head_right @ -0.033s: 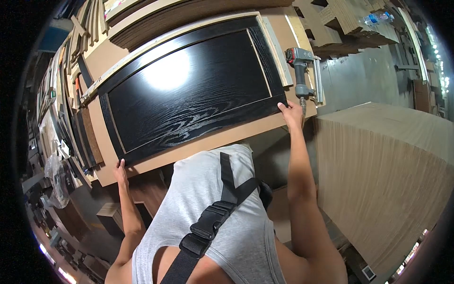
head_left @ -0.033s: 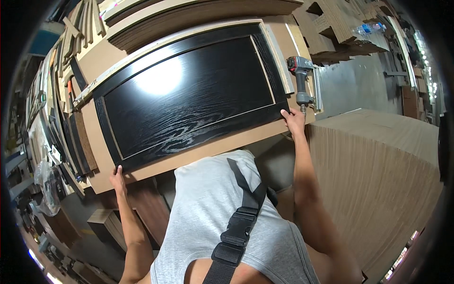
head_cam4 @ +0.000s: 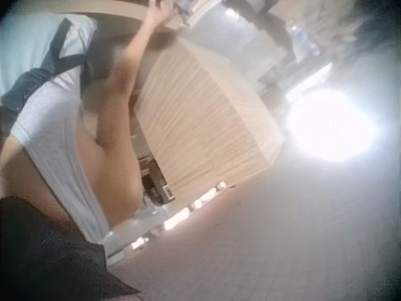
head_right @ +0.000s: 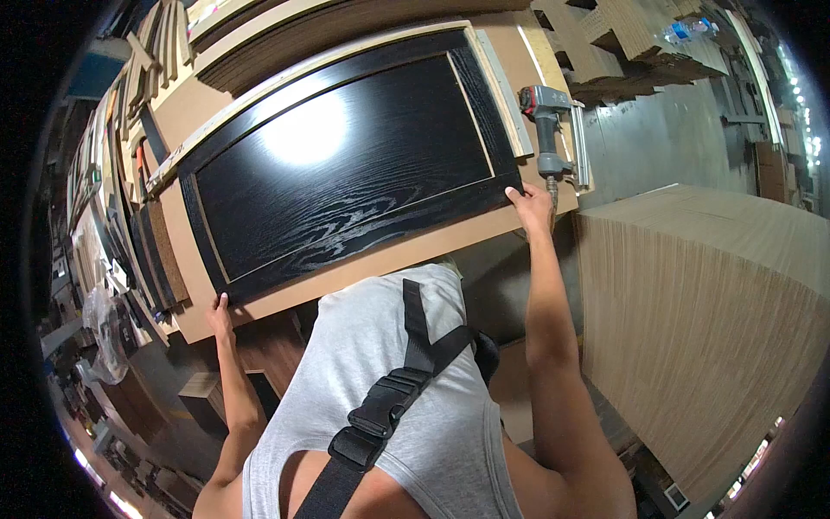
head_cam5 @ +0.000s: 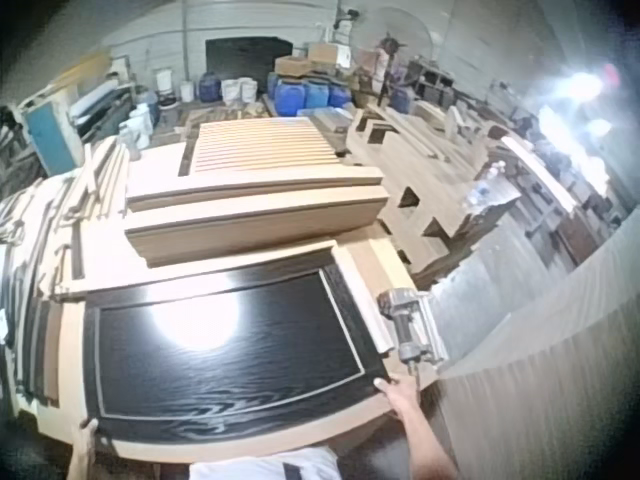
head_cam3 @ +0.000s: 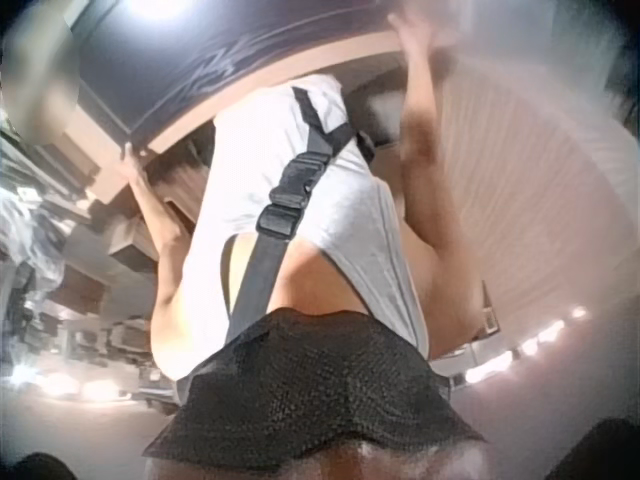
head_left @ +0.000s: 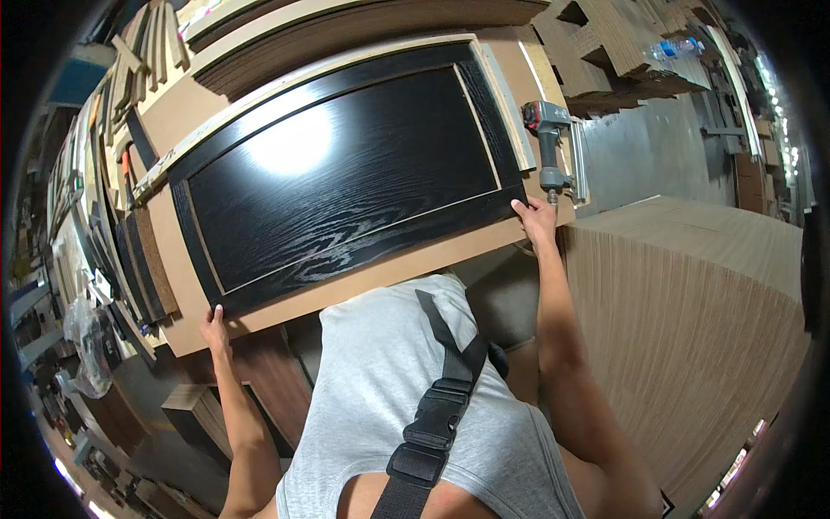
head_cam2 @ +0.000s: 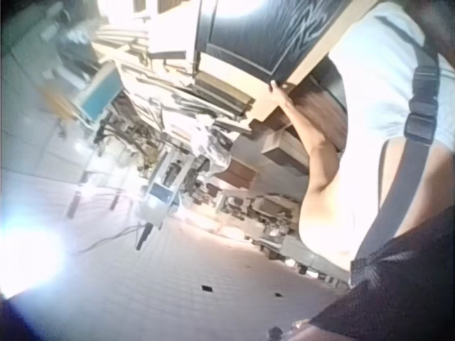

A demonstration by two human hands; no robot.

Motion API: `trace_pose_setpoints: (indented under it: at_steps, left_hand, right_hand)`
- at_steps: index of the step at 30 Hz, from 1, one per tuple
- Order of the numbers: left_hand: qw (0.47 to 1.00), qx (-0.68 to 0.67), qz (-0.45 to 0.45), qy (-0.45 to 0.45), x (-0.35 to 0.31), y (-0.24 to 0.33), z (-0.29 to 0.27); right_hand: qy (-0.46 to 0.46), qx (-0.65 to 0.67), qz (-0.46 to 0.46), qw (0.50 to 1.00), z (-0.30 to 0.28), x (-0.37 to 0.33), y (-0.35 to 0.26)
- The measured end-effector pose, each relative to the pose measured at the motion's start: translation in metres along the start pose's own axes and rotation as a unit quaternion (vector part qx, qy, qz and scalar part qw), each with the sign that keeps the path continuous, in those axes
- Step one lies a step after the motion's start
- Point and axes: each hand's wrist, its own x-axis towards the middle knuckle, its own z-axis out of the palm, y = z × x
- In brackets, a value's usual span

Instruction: The person aligns wooden strips onto a black panel and secures them with a nail gun. They carry the assembled panel to a stack and return to the workbench to repeat the process with a new panel and more wood strips.

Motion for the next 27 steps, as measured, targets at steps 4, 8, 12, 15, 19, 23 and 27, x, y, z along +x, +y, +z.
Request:
trace_pose_setpoints:
  at_steps: [4,8,12,15,19,23,27]
  left_hand:
    - [0.998,0.009,-0.052,0.019,0.002,0.005,-0.005]
    - [0.857,0.355,0.274,0.255,-0.021,0.042,0.053]
    - [0.909,0.163,0.383,0.023,-0.107,0.154,0.19]
    - [0.807,0.234,0.505,-0.196,-0.162,0.199,0.272]
    - [0.725,0.338,0.527,-0.288,-0.185,0.212,0.304]
    - [0.727,0.331,0.539,-0.266,-0.183,0.208,0.306]
    - [0.706,0.339,0.564,-0.261,-0.182,0.208,0.305]
  right_hand:
    - [0.009,-0.047,0.0,0.999,-0.003,0.008,0.004]
    - [0.035,-0.078,-0.028,0.996,-0.004,0.023,0.032]
    - [0.012,-0.115,-0.008,0.993,-0.005,0.002,-0.009]
    - [0.062,-0.13,-0.041,0.989,-0.005,-0.007,-0.016]
    - [0.119,-0.207,-0.01,0.971,0.002,-0.007,-0.022]
    - [0.216,-0.298,-0.153,0.917,-0.002,-0.001,-0.024]
    - [0.288,-0.349,-0.232,0.861,-0.021,0.046,-0.038]
